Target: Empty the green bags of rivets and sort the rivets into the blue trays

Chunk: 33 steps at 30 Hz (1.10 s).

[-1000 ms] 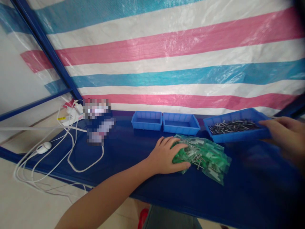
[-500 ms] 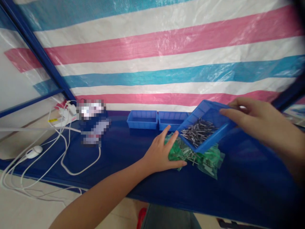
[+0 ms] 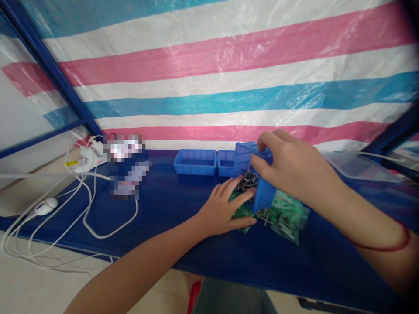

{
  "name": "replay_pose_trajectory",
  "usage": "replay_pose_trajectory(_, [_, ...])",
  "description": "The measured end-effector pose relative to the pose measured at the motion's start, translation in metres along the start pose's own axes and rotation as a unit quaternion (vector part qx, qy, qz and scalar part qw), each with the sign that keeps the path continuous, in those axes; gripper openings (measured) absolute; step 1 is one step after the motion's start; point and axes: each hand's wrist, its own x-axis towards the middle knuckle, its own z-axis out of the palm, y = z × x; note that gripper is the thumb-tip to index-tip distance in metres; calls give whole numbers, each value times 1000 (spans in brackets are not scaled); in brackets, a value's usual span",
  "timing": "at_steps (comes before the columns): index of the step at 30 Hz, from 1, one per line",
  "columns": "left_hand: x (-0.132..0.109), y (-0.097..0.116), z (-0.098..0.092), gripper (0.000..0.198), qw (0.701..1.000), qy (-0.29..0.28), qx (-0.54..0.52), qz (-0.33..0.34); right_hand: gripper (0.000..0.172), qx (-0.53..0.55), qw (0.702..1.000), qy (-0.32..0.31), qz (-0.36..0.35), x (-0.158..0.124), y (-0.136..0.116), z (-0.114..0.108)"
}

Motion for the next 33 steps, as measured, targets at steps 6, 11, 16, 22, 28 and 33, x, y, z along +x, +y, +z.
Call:
replay_pose_trajectory(6, [0, 3, 0, 56, 1000, 10, 19, -16, 33, -46, 998, -22, -39, 0, -16, 0])
replay_pose_trajectory(11, [-1, 6, 0, 44, 999, 23, 22, -42, 37, -49, 998, -13, -45, 8, -13, 2])
replay_pose_trajectory(16, [0, 8, -5, 42, 997, 25, 16, -72, 39, -51, 997, 16, -63, 12, -8, 5])
replay_pose_trajectory(22, [14, 10, -6, 48, 997, 52, 15, -62, 39, -55, 996, -3, -66, 17, -13, 5])
replay_pose_trajectory(28, [23, 12, 2, 37, 996, 50, 35, -63, 39, -37, 997, -9, -70, 22, -14, 6])
replay_pose_trajectory(33, [21, 13, 0, 38, 996, 55, 24, -62, 36, -67, 996, -22, -58, 21, -9, 4])
